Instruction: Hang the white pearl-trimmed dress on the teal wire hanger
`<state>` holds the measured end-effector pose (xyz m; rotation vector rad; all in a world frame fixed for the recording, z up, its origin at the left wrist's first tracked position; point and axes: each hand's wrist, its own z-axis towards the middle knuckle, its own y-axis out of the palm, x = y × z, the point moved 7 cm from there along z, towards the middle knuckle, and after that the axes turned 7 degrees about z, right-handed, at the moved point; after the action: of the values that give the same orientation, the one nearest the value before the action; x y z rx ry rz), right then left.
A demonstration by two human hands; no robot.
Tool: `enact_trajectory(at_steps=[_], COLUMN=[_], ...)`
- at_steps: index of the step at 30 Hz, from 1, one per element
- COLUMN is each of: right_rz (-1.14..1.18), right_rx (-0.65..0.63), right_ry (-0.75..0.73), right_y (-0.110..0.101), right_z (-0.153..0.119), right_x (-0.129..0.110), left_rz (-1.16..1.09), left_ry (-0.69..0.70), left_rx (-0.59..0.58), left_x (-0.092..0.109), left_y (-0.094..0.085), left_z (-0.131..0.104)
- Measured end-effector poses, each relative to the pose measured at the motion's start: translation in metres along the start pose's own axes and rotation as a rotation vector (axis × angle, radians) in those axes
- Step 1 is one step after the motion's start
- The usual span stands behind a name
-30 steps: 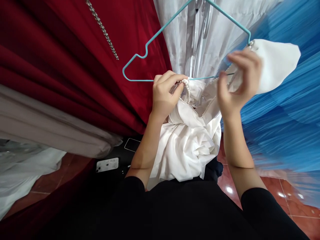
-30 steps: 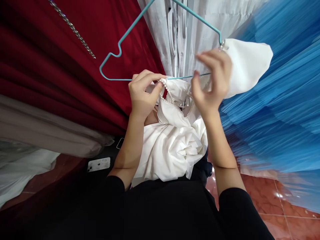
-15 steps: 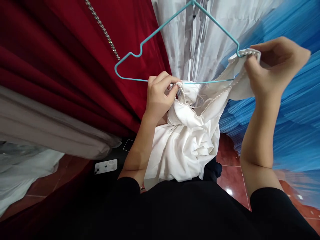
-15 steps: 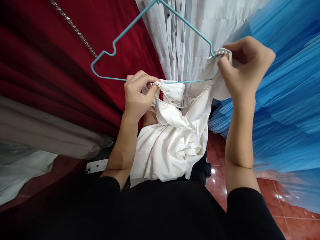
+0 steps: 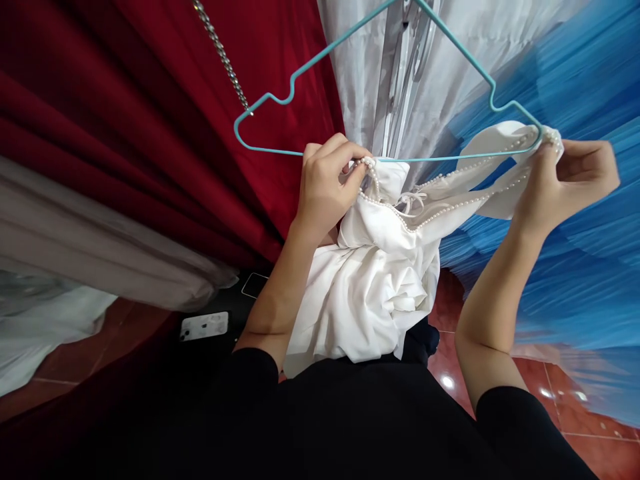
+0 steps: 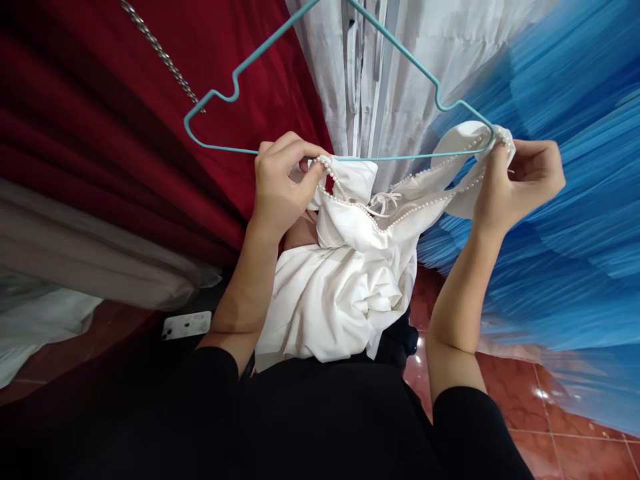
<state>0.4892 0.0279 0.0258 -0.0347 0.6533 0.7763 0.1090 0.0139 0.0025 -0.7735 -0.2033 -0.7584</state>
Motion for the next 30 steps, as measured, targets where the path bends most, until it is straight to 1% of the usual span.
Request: enact_trajectory(at_steps=[2,5,7,9,12,14,16,18,20,22,24,27,29,30], right_rz=[-0.024,-0.016,0.012,0.043,0.088,0.158,0.229,0.194,0.074,-0.019,-0.039,-0.027,-0.012,-0.005], right_rx=[0.001,-0.062,-0.081,-0.153,-0.375,-0.530,-0.631,-0.722,-0.792,-0.813,-0.806,-0.803,-0.795,-0.791], right_ry=[0.010,-0.032,-0.107,-0.232,-0.389,-0.430,-0.440,-0.374,-0.257,-0.170,-0.138,-0.137,-0.149,-0.155], right_y=[-0.006,-0.003,-0.001,0.005,0.029,0.051,0.072,0.092,0.106,0.110,0.108,0.105,0.104,0.103], right_z=[-0.008,-0.020,-0.029,-0.039,-0.058,-0.073,-0.087,-0.099,-0.110,-0.117,-0.121,-0.121,-0.118,-0.117], right_x=[0.001,-0.008,-0.022,-0.045,-0.083,-0.104,-0.116,-0.113,-0.097,-0.080,-0.070,-0.065,-0.069,-0.071], left_rz=[-0.005,-0.010,-0.011,-0.009,-0.019,-0.029,-0.032,-0.023,-0.011,-0.002,0.000,-0.023,-0.056,-0.078], left_ry=[-0.006,-0.001,0.000,0.002,0.009,0.008,0.007,0.011,0.031,0.062,0.074,0.025,0.003,-0.005], left_rx=[0.004,-0.003,-0.008,-0.016,-0.034,-0.037,-0.033,-0.032,-0.040,-0.039,-0.002,0.154,0.280,0.325], left_x=[0.001,0.002,0.003,0.004,0.004,0.004,0.003,0.002,0.004,0.007,0.010,0.006,-0.001,-0.007], left_y=[0.000,0.001,0.002,0.005,0.013,0.017,0.019,0.017,0.015,0.013,0.010,0.004,-0.002,-0.005], left_z=[0.000,0.000,0.000,0.001,0.002,0.002,0.003,0.003,0.003,0.000,-0.007,-0.026,-0.043,-0.051])
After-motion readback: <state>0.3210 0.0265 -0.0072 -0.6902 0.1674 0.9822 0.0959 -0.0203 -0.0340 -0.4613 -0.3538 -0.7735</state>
